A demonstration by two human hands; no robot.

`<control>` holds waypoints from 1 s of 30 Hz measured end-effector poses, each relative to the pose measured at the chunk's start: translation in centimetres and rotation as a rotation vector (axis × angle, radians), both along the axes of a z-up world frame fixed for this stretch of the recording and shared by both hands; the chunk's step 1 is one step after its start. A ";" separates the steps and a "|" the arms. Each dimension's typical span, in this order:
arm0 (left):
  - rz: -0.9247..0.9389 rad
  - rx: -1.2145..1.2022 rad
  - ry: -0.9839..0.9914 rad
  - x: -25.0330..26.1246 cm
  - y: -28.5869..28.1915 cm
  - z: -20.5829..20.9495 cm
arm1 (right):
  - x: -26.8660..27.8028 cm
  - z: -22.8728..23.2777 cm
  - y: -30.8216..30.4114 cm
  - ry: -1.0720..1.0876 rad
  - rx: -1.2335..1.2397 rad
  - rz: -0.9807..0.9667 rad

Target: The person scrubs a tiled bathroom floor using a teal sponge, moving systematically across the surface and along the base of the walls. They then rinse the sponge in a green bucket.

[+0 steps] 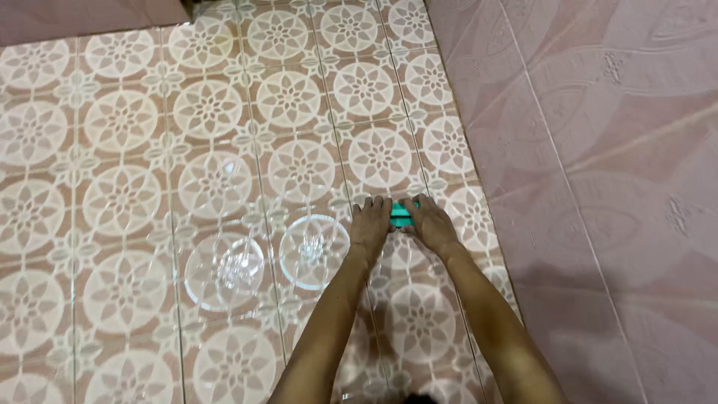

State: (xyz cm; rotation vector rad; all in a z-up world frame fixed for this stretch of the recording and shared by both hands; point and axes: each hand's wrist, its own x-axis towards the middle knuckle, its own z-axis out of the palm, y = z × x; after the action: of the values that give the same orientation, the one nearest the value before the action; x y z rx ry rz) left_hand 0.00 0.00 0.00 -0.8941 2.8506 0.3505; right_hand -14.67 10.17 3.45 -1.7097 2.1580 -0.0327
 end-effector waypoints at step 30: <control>0.017 -0.013 -0.018 -14.8 -7.4 -1.2 | -12.2 0.8 -8.7 -0.101 0.099 -0.237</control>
State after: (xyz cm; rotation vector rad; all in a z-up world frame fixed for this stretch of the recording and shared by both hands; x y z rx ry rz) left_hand -14.78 -7.45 -1.24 -0.9190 2.8341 0.3250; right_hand -26.89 1.44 4.29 -1.3627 2.2352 -0.0735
